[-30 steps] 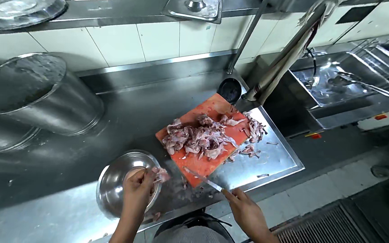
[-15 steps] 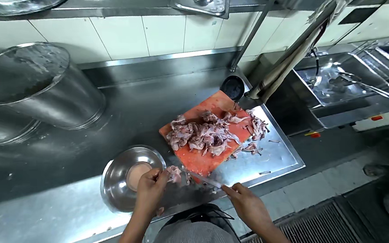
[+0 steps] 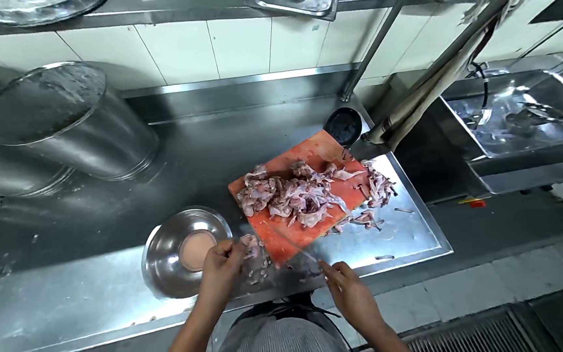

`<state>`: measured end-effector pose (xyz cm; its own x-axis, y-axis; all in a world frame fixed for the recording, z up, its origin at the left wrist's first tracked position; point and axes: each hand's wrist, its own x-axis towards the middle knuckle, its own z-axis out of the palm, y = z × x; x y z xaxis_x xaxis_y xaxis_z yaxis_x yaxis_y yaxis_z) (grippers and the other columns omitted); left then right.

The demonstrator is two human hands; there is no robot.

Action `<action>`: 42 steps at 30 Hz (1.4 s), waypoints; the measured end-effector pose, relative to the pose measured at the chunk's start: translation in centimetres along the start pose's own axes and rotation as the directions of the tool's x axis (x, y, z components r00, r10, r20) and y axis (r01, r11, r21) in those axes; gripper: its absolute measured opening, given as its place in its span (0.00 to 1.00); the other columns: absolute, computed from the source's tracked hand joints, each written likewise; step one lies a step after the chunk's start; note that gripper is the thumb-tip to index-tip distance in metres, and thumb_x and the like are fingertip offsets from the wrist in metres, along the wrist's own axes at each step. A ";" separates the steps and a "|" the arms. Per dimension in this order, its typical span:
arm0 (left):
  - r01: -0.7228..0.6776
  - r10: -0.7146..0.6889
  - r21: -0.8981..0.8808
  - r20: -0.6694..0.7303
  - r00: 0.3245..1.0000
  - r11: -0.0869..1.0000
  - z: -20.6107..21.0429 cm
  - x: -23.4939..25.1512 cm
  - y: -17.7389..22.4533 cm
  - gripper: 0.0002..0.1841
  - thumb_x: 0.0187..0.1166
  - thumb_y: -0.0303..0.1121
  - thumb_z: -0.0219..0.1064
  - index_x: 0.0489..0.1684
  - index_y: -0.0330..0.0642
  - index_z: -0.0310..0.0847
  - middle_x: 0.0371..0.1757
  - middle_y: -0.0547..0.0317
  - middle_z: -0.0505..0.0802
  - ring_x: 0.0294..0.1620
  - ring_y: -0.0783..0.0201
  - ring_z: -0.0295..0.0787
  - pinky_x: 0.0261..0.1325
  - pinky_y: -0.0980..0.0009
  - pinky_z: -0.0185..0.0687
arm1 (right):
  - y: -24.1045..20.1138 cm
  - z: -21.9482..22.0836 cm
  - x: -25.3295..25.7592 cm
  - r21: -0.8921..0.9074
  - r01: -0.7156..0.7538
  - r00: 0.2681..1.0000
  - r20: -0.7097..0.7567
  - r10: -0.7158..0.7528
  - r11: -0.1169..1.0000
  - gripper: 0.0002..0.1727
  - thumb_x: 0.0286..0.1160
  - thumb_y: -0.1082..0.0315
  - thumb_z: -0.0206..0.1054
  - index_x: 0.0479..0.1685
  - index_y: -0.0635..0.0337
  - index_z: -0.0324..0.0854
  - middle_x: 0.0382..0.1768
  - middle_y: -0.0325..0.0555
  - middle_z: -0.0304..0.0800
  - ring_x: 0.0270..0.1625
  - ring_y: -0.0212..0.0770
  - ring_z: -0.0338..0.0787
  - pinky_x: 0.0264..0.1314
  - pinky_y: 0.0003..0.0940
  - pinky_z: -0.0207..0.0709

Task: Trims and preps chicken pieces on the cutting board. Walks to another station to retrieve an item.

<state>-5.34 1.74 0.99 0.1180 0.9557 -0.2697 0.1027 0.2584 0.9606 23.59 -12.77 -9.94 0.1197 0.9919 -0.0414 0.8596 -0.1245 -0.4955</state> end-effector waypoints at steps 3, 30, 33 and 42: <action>0.079 -0.069 -0.128 0.082 0.994 0.989 3.1 0.8 -1.7 0.14 0.87 0.34 0.60 0.32 0.36 0.86 0.26 0.57 0.89 0.22 0.66 0.84 0.29 0.70 0.85 | 0.4 -0.8 1.2 -0.006 -0.116 0.983 0.140 0.116 0.993 0.23 0.83 0.61 0.60 0.76 0.35 0.82 0.53 0.51 0.90 0.45 0.50 0.94 0.43 0.52 0.89; -0.100 -0.124 0.493 0.401 0.908 0.864 6.8 3.3 -4.3 0.07 0.78 0.35 0.70 0.42 0.47 0.94 0.44 0.65 0.95 0.42 0.72 0.93 0.53 0.69 0.91 | -8.3 -4.9 -0.4 -0.055 -0.465 0.778 0.451 0.437 0.884 0.26 0.88 0.56 0.55 0.83 0.49 0.67 0.57 0.55 0.90 0.51 0.56 0.94 0.55 0.56 0.86; -0.034 -0.065 0.248 0.382 0.922 0.968 7.5 3.6 -2.3 0.03 0.76 0.30 0.74 0.40 0.44 0.92 0.40 0.64 0.97 0.39 0.69 0.95 0.50 0.68 0.95 | -9.1 -7.5 -0.2 -0.054 -0.451 0.845 0.297 0.445 0.891 0.24 0.87 0.58 0.56 0.80 0.49 0.71 0.53 0.53 0.91 0.45 0.54 0.94 0.48 0.55 0.88; -0.011 -0.130 0.544 0.219 0.967 0.839 4.4 4.4 -11.4 0.08 0.77 0.37 0.71 0.45 0.46 0.90 0.44 0.62 0.94 0.42 0.69 0.93 0.53 0.66 0.91 | -10.1 -3.5 -0.8 -0.109 -0.456 0.773 0.444 0.453 0.883 0.24 0.88 0.57 0.54 0.79 0.53 0.69 0.62 0.57 0.87 0.52 0.57 0.94 0.54 0.56 0.87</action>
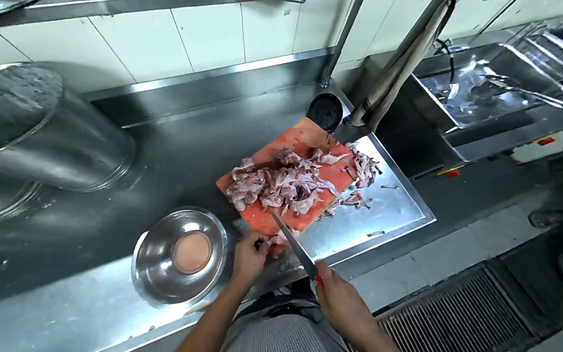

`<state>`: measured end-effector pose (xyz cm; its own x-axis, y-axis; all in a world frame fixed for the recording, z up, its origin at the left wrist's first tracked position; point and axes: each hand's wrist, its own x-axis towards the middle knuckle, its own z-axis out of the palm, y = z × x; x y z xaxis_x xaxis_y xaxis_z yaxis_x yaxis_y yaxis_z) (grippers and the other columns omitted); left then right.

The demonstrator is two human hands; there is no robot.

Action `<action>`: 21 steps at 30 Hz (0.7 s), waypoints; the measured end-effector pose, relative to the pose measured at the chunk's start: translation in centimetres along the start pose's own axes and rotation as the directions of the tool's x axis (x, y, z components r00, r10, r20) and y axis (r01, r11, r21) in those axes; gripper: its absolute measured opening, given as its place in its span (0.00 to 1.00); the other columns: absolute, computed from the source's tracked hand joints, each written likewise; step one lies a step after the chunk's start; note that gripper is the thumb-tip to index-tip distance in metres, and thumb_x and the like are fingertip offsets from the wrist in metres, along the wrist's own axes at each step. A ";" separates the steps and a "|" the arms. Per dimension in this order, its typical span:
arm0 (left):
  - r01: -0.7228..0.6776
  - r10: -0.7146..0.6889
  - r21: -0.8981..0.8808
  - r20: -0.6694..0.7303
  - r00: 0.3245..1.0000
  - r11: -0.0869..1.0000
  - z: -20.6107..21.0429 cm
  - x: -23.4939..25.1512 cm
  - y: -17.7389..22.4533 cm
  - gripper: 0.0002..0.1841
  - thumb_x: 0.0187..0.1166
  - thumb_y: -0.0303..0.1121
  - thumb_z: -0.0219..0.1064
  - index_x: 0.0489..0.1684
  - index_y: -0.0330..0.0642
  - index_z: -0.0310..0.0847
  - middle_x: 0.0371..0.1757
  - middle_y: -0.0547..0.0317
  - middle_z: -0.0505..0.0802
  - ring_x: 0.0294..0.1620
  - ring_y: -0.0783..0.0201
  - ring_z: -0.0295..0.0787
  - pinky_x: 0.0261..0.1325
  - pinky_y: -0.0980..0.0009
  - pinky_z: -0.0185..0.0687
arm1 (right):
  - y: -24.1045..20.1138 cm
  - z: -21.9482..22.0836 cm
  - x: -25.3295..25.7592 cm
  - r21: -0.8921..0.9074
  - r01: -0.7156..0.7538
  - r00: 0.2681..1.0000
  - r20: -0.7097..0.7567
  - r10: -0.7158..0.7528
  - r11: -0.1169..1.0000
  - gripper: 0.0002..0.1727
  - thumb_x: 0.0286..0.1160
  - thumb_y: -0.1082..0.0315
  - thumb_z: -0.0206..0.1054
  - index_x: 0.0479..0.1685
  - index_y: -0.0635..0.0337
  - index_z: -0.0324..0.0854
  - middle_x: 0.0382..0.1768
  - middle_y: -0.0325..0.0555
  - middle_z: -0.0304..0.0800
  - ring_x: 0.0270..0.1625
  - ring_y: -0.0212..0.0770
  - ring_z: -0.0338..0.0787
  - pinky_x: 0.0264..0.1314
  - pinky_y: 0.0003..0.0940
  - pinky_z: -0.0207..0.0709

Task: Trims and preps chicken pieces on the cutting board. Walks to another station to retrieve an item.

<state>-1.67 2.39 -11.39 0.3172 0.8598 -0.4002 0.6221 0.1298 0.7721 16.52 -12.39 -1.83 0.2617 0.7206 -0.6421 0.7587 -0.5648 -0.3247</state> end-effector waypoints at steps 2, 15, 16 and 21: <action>-0.057 0.056 0.069 0.020 0.998 0.996 0.0 -0.6 -0.4 0.09 0.79 0.36 0.69 0.49 0.45 0.90 0.49 0.61 0.94 0.47 0.69 0.92 0.58 0.67 0.90 | -0.1 0.8 -0.4 -0.041 -0.034 0.996 0.080 0.037 0.999 0.26 0.90 0.56 0.53 0.84 0.52 0.64 0.66 0.59 0.85 0.54 0.59 0.93 0.56 0.57 0.87; -0.303 0.251 0.354 0.185 0.950 0.885 -0.1 -0.2 0.4 0.13 0.85 0.39 0.63 0.52 0.49 0.94 0.56 0.61 0.94 0.60 0.65 0.91 0.70 0.65 0.83 | -3.0 3.5 3.4 -0.164 -0.081 0.992 0.079 0.095 0.983 0.25 0.88 0.64 0.50 0.83 0.51 0.62 0.56 0.61 0.88 0.51 0.61 0.94 0.51 0.57 0.88; -0.309 0.260 0.357 0.179 0.949 0.881 0.0 -0.1 0.3 0.12 0.85 0.39 0.63 0.51 0.50 0.94 0.56 0.61 0.95 0.59 0.65 0.91 0.70 0.65 0.83 | -3.2 3.3 3.6 -0.168 -0.070 0.993 0.078 0.084 0.983 0.24 0.88 0.64 0.50 0.82 0.51 0.63 0.54 0.60 0.88 0.51 0.61 0.94 0.50 0.57 0.88; -0.317 0.319 0.330 0.050 0.946 0.889 0.2 -0.1 -0.4 0.10 0.83 0.37 0.65 0.47 0.50 0.95 0.51 0.61 0.95 0.50 0.66 0.93 0.62 0.63 0.89 | 1.7 4.9 -0.4 -0.170 -0.168 0.969 0.153 0.194 0.971 0.25 0.90 0.60 0.50 0.83 0.52 0.62 0.60 0.64 0.87 0.53 0.63 0.94 0.53 0.59 0.87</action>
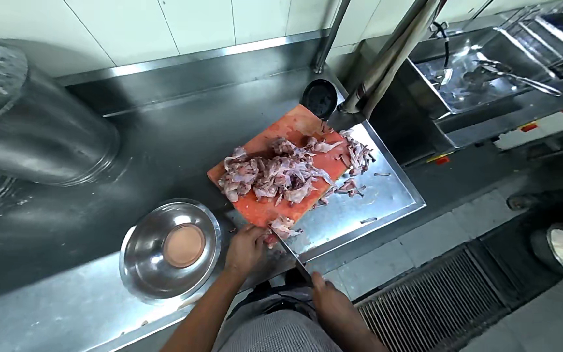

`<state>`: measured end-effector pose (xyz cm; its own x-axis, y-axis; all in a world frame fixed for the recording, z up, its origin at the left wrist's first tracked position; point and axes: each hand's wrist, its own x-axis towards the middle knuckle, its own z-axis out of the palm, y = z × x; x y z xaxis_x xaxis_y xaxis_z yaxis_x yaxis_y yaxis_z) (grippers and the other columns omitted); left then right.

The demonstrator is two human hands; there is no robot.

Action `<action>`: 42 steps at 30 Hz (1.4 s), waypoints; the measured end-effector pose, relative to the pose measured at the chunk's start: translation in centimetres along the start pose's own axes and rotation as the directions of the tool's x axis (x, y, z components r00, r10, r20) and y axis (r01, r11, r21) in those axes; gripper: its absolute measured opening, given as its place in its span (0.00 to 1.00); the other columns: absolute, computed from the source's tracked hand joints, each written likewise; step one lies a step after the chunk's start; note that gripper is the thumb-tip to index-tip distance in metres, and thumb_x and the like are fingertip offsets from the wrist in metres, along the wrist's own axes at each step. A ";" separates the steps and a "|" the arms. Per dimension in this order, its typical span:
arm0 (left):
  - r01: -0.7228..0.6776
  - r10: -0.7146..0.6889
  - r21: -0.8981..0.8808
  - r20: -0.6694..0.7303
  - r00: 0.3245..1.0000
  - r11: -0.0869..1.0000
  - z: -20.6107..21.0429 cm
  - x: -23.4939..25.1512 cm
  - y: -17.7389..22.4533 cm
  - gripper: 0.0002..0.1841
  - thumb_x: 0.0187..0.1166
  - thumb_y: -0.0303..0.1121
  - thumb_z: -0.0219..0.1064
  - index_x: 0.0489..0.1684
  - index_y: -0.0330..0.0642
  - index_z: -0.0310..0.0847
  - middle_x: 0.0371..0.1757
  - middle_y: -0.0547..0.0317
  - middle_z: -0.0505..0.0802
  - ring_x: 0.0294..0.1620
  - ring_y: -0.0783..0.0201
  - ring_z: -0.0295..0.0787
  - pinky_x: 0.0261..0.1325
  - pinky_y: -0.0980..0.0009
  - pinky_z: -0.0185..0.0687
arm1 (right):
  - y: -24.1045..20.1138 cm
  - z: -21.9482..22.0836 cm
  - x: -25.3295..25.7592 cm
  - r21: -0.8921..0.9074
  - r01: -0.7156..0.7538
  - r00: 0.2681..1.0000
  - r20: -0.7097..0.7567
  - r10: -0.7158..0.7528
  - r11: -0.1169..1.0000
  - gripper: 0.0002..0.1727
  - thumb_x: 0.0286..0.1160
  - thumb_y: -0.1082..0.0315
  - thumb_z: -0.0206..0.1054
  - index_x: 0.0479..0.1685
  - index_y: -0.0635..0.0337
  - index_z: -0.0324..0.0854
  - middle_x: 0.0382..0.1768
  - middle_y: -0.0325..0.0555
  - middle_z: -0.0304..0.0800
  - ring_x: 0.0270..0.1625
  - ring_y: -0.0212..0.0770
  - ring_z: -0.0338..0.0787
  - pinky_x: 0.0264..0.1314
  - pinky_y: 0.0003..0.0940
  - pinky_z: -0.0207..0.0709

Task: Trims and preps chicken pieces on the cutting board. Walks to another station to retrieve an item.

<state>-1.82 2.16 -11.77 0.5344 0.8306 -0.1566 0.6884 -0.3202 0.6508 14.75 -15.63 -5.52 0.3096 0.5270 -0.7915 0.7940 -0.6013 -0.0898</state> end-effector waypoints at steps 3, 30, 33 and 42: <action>0.076 -0.085 -0.094 -0.096 0.992 0.993 -1.2 -0.5 -0.8 0.08 0.80 0.36 0.70 0.45 0.49 0.96 0.49 0.61 0.96 0.51 0.67 0.93 0.61 0.63 0.89 | 2.1 0.7 -2.1 -0.021 -0.048 0.998 0.042 0.049 0.999 0.25 0.90 0.60 0.53 0.82 0.53 0.64 0.61 0.66 0.86 0.52 0.65 0.94 0.51 0.61 0.87; -0.270 -0.008 0.375 0.596 0.803 0.887 -5.3 6.6 5.4 0.22 0.83 0.51 0.59 0.56 0.44 0.87 0.58 0.48 0.90 0.61 0.48 0.89 0.65 0.46 0.84 | 6.2 0.6 0.5 0.391 0.228 0.962 -0.234 -0.144 0.892 0.23 0.86 0.52 0.56 0.73 0.52 0.73 0.40 0.51 0.92 0.42 0.54 0.94 0.48 0.57 0.87; -0.082 -0.072 0.309 0.457 0.887 0.948 -7.2 5.5 6.3 0.23 0.84 0.55 0.55 0.41 0.44 0.88 0.43 0.52 0.91 0.50 0.52 0.90 0.57 0.47 0.84 | 4.3 -0.9 0.5 0.396 0.258 0.949 -0.274 -0.155 0.881 0.22 0.86 0.52 0.55 0.70 0.54 0.75 0.40 0.51 0.91 0.41 0.52 0.93 0.47 0.55 0.86; 0.227 -0.387 0.418 0.349 0.854 0.880 -5.7 2.8 3.2 0.27 0.79 0.57 0.63 0.66 0.47 0.85 0.75 0.49 0.83 0.74 0.46 0.81 0.73 0.44 0.79 | -0.9 -3.5 0.7 0.075 0.146 0.974 -0.185 -0.130 0.986 0.23 0.91 0.54 0.50 0.78 0.51 0.70 0.64 0.57 0.87 0.49 0.60 0.95 0.49 0.58 0.88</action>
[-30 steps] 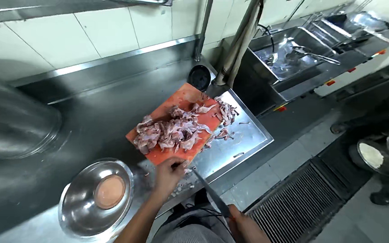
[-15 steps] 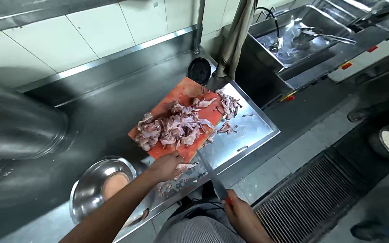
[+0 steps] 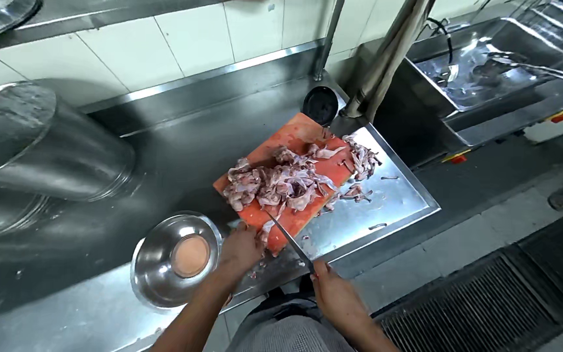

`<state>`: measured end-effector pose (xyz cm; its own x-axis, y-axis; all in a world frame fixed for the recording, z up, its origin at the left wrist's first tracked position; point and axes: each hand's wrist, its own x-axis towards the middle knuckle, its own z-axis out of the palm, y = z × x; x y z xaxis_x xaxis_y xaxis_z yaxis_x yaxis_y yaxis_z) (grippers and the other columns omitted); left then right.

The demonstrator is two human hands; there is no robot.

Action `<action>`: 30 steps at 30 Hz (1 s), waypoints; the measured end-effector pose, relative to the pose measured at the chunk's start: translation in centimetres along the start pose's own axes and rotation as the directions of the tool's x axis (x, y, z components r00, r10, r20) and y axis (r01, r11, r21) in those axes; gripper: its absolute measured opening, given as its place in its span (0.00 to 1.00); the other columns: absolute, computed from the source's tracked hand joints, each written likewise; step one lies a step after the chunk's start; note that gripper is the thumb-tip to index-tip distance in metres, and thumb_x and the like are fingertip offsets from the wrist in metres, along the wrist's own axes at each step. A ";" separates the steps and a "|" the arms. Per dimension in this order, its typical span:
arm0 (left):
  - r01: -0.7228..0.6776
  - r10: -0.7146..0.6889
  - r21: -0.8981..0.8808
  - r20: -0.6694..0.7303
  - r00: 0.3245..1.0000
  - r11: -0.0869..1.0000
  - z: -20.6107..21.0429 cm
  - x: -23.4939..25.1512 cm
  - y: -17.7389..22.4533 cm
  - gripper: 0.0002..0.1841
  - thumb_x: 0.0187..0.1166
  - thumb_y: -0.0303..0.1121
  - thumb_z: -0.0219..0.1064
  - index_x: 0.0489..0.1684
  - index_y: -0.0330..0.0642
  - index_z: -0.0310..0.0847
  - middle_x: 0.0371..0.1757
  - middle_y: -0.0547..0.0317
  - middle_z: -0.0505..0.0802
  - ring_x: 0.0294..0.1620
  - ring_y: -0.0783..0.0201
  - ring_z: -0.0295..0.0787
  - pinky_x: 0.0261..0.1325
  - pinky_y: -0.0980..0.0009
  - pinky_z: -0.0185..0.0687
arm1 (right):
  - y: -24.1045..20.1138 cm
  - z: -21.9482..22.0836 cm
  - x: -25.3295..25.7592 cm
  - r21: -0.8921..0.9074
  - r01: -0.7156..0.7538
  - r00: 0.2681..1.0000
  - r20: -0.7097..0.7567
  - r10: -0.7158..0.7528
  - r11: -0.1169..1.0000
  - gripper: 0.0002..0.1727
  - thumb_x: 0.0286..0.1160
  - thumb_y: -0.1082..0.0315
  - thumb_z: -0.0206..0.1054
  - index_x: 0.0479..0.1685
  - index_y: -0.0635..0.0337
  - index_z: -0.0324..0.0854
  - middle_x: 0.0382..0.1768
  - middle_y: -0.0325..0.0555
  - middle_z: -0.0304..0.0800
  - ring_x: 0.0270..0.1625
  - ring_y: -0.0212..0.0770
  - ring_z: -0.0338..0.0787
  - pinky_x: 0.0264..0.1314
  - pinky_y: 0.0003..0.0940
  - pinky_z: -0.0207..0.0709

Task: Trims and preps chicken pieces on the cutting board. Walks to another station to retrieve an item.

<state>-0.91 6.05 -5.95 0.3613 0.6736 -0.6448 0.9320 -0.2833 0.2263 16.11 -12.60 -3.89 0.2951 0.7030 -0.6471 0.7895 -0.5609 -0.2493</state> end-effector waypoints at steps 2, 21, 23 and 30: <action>-0.046 0.032 -0.085 -0.157 0.987 0.995 1.4 -0.2 -0.5 0.26 0.75 0.54 0.67 0.66 0.47 0.84 0.75 0.50 0.82 0.77 0.47 0.77 0.78 0.49 0.76 | -0.7 0.0 0.0 -0.073 0.021 1.000 0.004 -0.021 0.997 0.22 0.91 0.56 0.50 0.79 0.48 0.70 0.65 0.58 0.86 0.47 0.61 0.95 0.47 0.59 0.88; -0.373 0.267 -0.153 -0.461 0.846 0.915 5.5 3.0 1.1 0.13 0.81 0.44 0.64 0.48 0.50 0.92 0.57 0.63 0.93 0.67 0.62 0.85 0.75 0.63 0.78 | -0.5 0.9 0.5 -0.218 -0.138 0.987 0.051 0.152 0.966 0.25 0.91 0.58 0.47 0.85 0.45 0.63 0.59 0.59 0.87 0.50 0.60 0.95 0.50 0.58 0.88; -0.408 0.280 -0.179 -0.488 0.827 0.895 5.8 3.2 0.8 0.12 0.82 0.41 0.65 0.47 0.48 0.93 0.56 0.61 0.94 0.66 0.63 0.87 0.75 0.64 0.79 | -0.9 0.6 1.0 -0.217 -0.112 0.991 0.045 0.125 0.970 0.24 0.91 0.60 0.47 0.84 0.47 0.64 0.56 0.60 0.89 0.50 0.60 0.95 0.50 0.58 0.88; -0.421 0.293 -0.147 -0.516 0.805 0.895 5.8 3.2 0.3 0.11 0.82 0.40 0.65 0.44 0.49 0.94 0.54 0.63 0.95 0.65 0.64 0.88 0.74 0.64 0.80 | -3.3 0.0 4.5 -0.184 -0.018 1.000 0.018 0.022 0.983 0.23 0.91 0.60 0.48 0.81 0.50 0.66 0.53 0.58 0.90 0.52 0.60 0.94 0.51 0.57 0.88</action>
<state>0.35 4.17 -12.18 0.5798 0.8113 -0.0755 0.6865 -0.4365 0.5816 14.83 -7.54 -5.99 0.3027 0.6825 -0.6653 0.8696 -0.4835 -0.1003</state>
